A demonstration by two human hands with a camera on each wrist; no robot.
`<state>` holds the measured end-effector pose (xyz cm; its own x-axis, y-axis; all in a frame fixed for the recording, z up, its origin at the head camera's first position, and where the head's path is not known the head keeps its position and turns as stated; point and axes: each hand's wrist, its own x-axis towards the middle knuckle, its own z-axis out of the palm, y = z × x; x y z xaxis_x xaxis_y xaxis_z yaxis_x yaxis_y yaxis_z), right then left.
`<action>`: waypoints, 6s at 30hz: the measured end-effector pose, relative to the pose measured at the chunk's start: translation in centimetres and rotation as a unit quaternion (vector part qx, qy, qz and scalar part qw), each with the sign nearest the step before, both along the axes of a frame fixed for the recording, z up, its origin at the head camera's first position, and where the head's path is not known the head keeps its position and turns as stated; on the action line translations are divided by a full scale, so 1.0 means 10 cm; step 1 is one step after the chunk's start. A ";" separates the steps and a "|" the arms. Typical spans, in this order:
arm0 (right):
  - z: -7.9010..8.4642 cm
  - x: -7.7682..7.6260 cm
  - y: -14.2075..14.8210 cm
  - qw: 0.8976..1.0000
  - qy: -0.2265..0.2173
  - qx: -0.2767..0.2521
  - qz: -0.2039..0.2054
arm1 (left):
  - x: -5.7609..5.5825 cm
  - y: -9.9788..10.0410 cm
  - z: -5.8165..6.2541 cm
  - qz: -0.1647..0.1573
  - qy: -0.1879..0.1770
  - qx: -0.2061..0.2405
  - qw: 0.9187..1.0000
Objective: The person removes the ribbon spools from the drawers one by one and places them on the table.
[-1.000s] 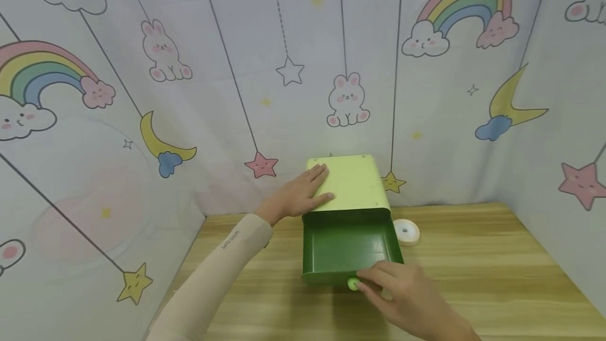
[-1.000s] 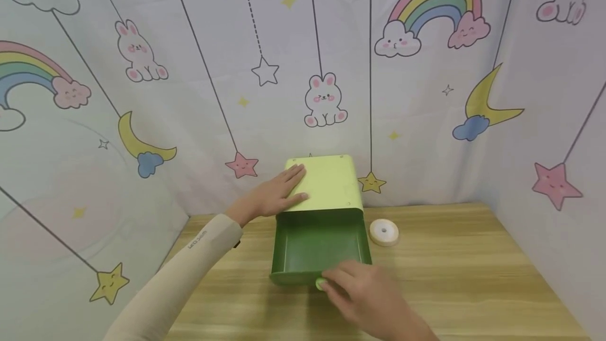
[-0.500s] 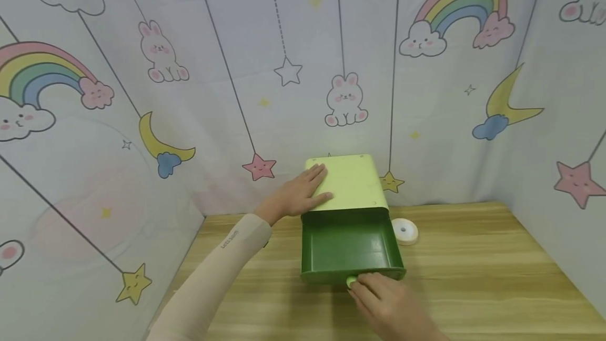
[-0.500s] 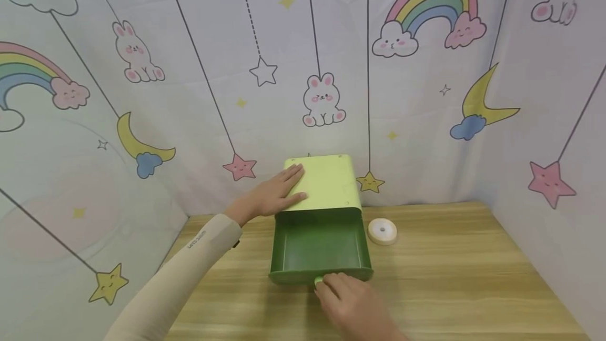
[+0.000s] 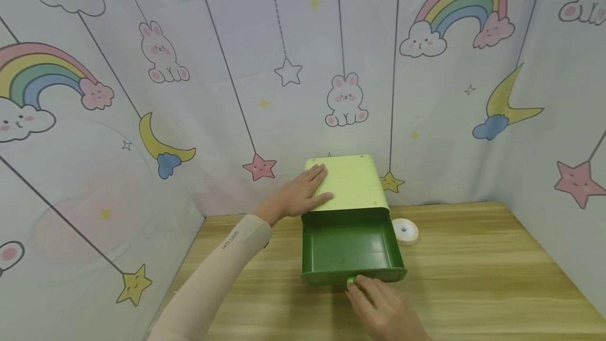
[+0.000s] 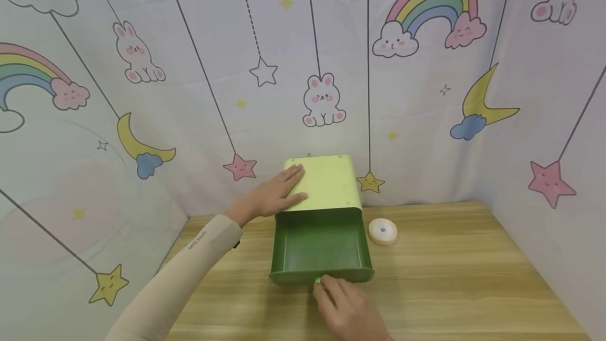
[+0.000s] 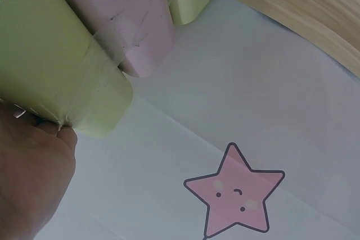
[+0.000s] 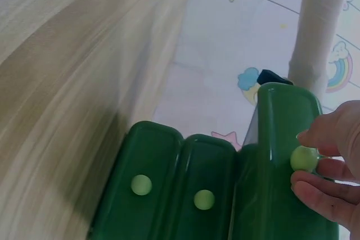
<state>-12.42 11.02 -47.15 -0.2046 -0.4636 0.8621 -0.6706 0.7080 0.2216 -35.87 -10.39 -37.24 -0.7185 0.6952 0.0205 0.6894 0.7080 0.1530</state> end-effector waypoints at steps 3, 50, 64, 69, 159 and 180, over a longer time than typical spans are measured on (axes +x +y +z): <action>-0.02 -0.01 -0.01 1.000 0.001 -0.006 -0.004 | 0.00 0.00 -0.01 -0.003 0.001 0.000 1.000; 0.19 -0.19 -0.11 0.996 -0.025 -0.083 0.010 | 0.01 -0.02 0.01 0.000 -0.004 0.004 1.000; 0.24 -0.34 -0.14 0.993 -0.042 -0.107 0.005 | 0.01 0.01 0.05 -0.002 -0.005 0.002 1.000; 0.23 -0.38 -0.14 0.992 -0.061 -0.108 -0.002 | 0.01 -0.01 0.04 0.001 -0.014 0.006 1.000; 0.07 -1.06 -0.11 0.981 -0.120 -0.147 -0.048 | -0.05 -0.01 0.04 0.012 -0.023 0.052 0.998; -0.33 -0.90 -0.23 0.971 -0.160 -0.106 -0.145 | -0.02 0.00 -0.02 0.014 -0.025 0.058 0.998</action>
<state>-21.37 8.68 -50.50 -0.5727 -0.1657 0.8028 -0.4465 0.8844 -0.1360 -36.11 -10.44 -37.48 -0.7397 0.6699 0.0636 0.6591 0.7022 0.2692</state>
